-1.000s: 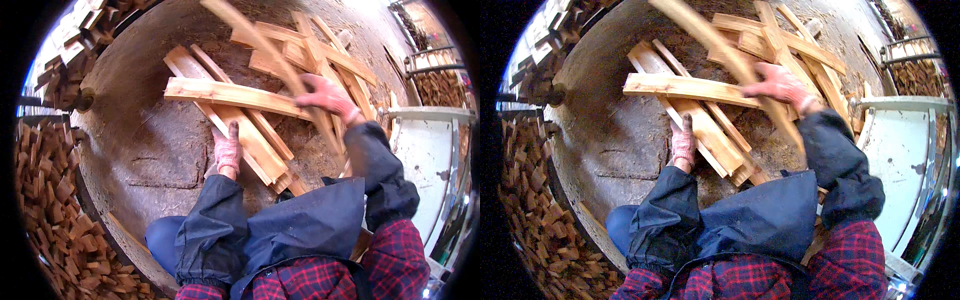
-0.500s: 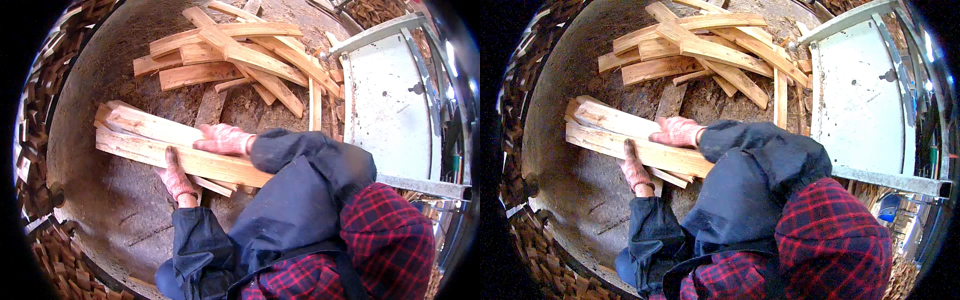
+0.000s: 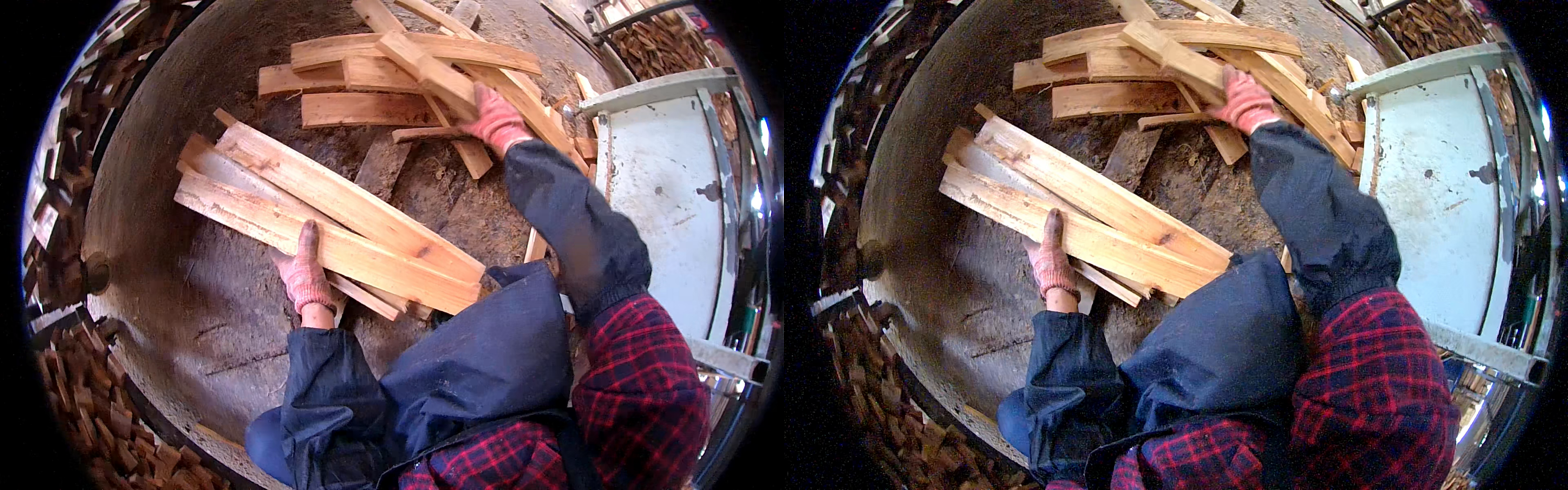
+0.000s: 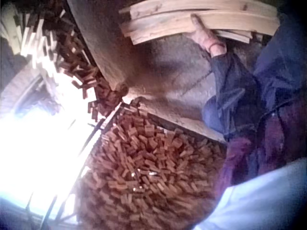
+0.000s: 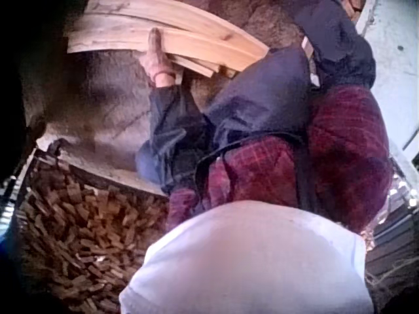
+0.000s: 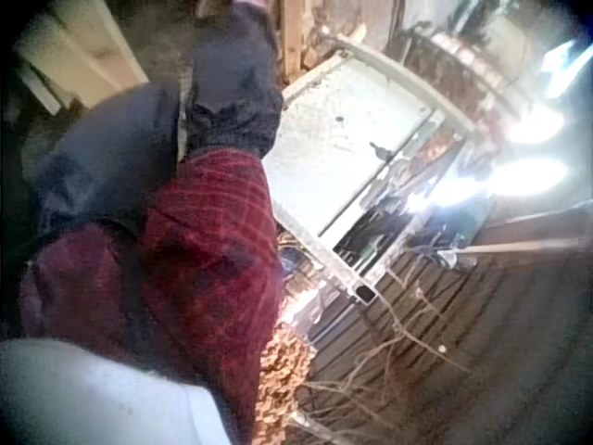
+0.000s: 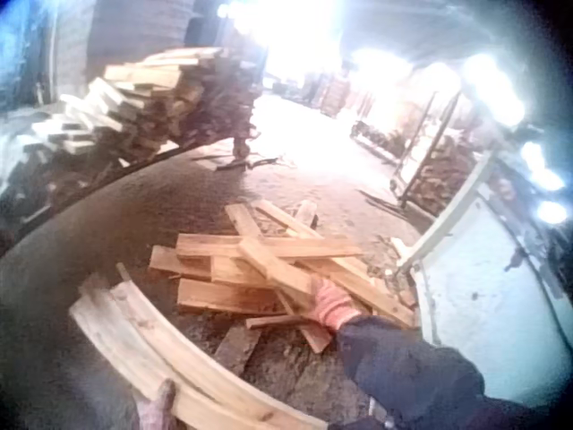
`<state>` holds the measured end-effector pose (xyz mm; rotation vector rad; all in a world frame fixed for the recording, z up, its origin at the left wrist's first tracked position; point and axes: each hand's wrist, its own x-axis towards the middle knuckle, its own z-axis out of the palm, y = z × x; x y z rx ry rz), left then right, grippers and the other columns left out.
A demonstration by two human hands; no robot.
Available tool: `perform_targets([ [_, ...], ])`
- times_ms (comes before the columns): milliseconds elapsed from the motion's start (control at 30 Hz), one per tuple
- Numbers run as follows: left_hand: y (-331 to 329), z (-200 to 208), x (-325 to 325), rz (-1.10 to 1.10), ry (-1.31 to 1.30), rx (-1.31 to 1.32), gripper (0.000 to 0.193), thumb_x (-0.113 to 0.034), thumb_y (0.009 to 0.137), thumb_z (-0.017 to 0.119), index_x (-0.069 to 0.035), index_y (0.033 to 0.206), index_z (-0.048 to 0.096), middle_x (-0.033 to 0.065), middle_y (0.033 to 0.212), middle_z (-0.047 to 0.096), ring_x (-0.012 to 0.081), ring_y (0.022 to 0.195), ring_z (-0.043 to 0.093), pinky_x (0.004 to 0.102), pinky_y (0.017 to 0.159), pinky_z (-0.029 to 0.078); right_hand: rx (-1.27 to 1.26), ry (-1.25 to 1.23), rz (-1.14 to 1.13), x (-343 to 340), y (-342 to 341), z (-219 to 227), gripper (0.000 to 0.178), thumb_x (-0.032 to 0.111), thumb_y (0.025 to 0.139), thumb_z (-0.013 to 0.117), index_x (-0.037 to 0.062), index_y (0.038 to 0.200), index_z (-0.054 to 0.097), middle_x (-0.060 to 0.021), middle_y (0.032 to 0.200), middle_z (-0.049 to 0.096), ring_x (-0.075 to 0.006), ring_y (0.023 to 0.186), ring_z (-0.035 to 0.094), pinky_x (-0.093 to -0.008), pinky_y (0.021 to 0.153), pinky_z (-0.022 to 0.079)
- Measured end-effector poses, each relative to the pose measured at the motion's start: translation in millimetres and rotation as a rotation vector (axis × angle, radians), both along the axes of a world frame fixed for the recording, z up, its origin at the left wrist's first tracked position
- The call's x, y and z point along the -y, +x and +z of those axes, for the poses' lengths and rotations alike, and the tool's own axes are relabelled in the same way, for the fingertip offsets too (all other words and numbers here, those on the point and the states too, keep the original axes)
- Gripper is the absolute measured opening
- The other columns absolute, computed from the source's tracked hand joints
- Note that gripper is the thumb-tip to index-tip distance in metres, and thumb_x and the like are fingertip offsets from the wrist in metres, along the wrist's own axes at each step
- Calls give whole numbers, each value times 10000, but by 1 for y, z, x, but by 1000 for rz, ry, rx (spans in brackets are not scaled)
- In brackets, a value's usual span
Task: The person gathers cut wooden planks from the floor and a conveyor area, aligns them into neat bundles, and stacks them onto a growing pile. The person repeats this process, moving between the floor and the conveyor to collect more planks and add them to the stack.
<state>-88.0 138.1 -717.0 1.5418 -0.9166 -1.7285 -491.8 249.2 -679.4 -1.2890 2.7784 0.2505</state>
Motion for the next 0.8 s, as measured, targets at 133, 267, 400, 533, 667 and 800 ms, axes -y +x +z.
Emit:
perform_targets([
  [133, -5, -7, -7, -76, -24, 24, 978, -340, 712, 853, 58, 1421, 311, 202, 1267, 554, 299, 1131, 554, 368, 1004, 417, 51, 1, -146, -7, -33, 31, 823, 353, 689, 802, 76, 1369, 429, -236, 1161, 616, -403, 1068, 600, -438, 928, 486],
  [267, -1, -9, 0, -125, -16, 186, 1032, -379, 695, 855, 69, 1435, 291, 215, 1291, 548, 295, 1169, 542, 361, 1026, 398, -22, -92, -83, -32, -4, 58, 727, 353, 696, 795, 116, 1308, 482, -222, 1082, 660, -392, 1021, 635, -430, 912, 505],
  [400, 2, -3, -1, -69, -47, 74, 896, -371, 739, 830, 20, 1389, 354, 170, 1182, 595, 270, 1010, 601, 379, 897, 484, 1, -259, 79, 12, 55, 122, 686, 439, 736, 751, 27, 1228, 510, -242, 1048, 647, -397, 970, 645, -449, 815, 538],
  [533, -1, -13, -4, -129, -56, 37, 977, -465, 745, 802, 16, 1431, 299, 186, 1263, 545, 287, 1106, 557, 386, 958, 447, 309, -188, 284, 78, 115, 168, 670, 479, 742, 735, -11, 1155, 542, -234, 976, 664, -370, 898, 662, -430, 764, 546],
  [667, 7, -16, -3, -100, 28, -103, 999, -518, 778, 754, 33, 1455, 269, 184, 1332, 510, 279, 1175, 520, 381, 1012, 408, 623, -148, 445, 101, 186, 132, 714, 489, 809, 683, 10, 1302, 492, -217, 1230, 603, -372, 1160, 567, -438, 978, 463],
  [800, 19, 2, -5, -94, 71, 10, 962, -508, 798, 739, 31, 1450, 281, 181, 1316, 523, 279, 1156, 529, 378, 1007, 409, 322, -248, 314, 69, 142, 51, 648, 459, 845, 632, 31, 1315, 507, -230, 1260, 580, -375, 1156, 566, -438, 968, 463],
])
